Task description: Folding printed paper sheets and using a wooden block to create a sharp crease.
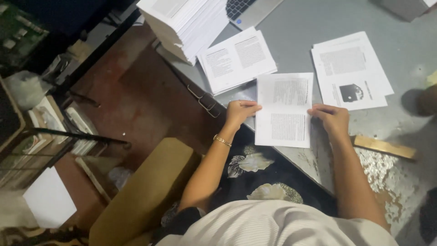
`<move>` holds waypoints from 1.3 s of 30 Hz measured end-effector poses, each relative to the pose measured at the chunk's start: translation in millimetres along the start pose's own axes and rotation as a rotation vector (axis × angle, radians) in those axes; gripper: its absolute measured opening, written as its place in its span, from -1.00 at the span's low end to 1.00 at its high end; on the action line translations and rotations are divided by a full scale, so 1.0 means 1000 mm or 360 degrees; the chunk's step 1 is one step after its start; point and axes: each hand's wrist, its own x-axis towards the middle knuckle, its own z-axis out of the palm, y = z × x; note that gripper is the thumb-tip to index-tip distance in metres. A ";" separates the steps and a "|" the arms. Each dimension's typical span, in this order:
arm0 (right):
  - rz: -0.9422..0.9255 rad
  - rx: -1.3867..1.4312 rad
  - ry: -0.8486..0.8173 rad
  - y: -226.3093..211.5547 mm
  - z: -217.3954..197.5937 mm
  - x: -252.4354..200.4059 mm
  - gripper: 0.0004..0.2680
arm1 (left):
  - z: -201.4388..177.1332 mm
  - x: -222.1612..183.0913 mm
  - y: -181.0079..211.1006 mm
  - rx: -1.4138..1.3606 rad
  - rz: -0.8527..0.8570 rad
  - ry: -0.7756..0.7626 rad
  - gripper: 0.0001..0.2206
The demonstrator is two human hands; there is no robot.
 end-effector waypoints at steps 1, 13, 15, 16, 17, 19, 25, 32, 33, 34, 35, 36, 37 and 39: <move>-0.0021 -0.0024 0.0022 0.003 0.000 0.001 -0.89 | 0.001 0.000 0.004 0.0038 -0.0032 -0.0036 -0.64; 0.0048 0.0076 0.0019 0.014 0.004 0.009 -0.85 | -0.004 -0.007 0.016 0.0036 -0.0133 -0.0125 -0.62; 0.0033 0.0060 0.0027 0.014 0.004 0.006 -0.86 | -0.004 -0.007 0.015 0.0018 -0.0124 -0.0135 -0.61; 0.0005 0.0046 0.0032 0.012 0.004 0.007 -0.86 | -0.003 -0.005 0.017 -0.0004 -0.0104 -0.0139 -0.61; 0.0002 0.0051 0.0041 0.014 0.004 0.007 -0.86 | -0.002 -0.005 0.017 0.0000 -0.0097 -0.0146 -0.61; -0.0048 0.0008 0.0067 0.016 0.006 0.008 -0.89 | -0.001 -0.004 0.019 0.0075 -0.0080 -0.0113 -0.64; -0.0186 -0.0019 0.0158 0.022 0.013 0.011 -0.91 | 0.026 -0.007 0.011 0.0902 0.0275 0.0305 -0.58; -0.0158 -0.0169 0.0285 0.028 0.020 0.011 -0.92 | 0.075 -0.046 -0.002 0.1371 0.0765 0.0772 -0.46; -0.0132 -0.0207 0.0290 0.027 0.020 0.011 -0.91 | 0.076 -0.048 -0.003 0.1472 0.1049 0.0702 -0.51; -0.0098 -0.0246 0.0291 0.028 0.020 0.010 -0.90 | 0.076 -0.052 -0.004 0.1569 0.1329 0.0622 -0.56; -0.0079 -0.0247 0.0303 0.029 0.023 0.011 -0.90 | 0.077 -0.049 -0.005 0.1570 0.1329 0.0597 -0.56; -0.0119 -0.0248 0.0333 0.031 0.023 0.012 -0.90 | 0.079 -0.049 -0.008 0.1377 0.1421 0.0226 -0.65; -0.0160 -0.0250 0.0362 0.033 0.024 0.012 -0.90 | 0.082 -0.049 -0.011 0.1168 0.1495 -0.0141 -0.73; -0.0214 -0.0312 0.0391 0.018 0.024 0.006 -0.90 | 0.075 -0.034 -0.019 0.1413 0.1613 -0.0435 -0.71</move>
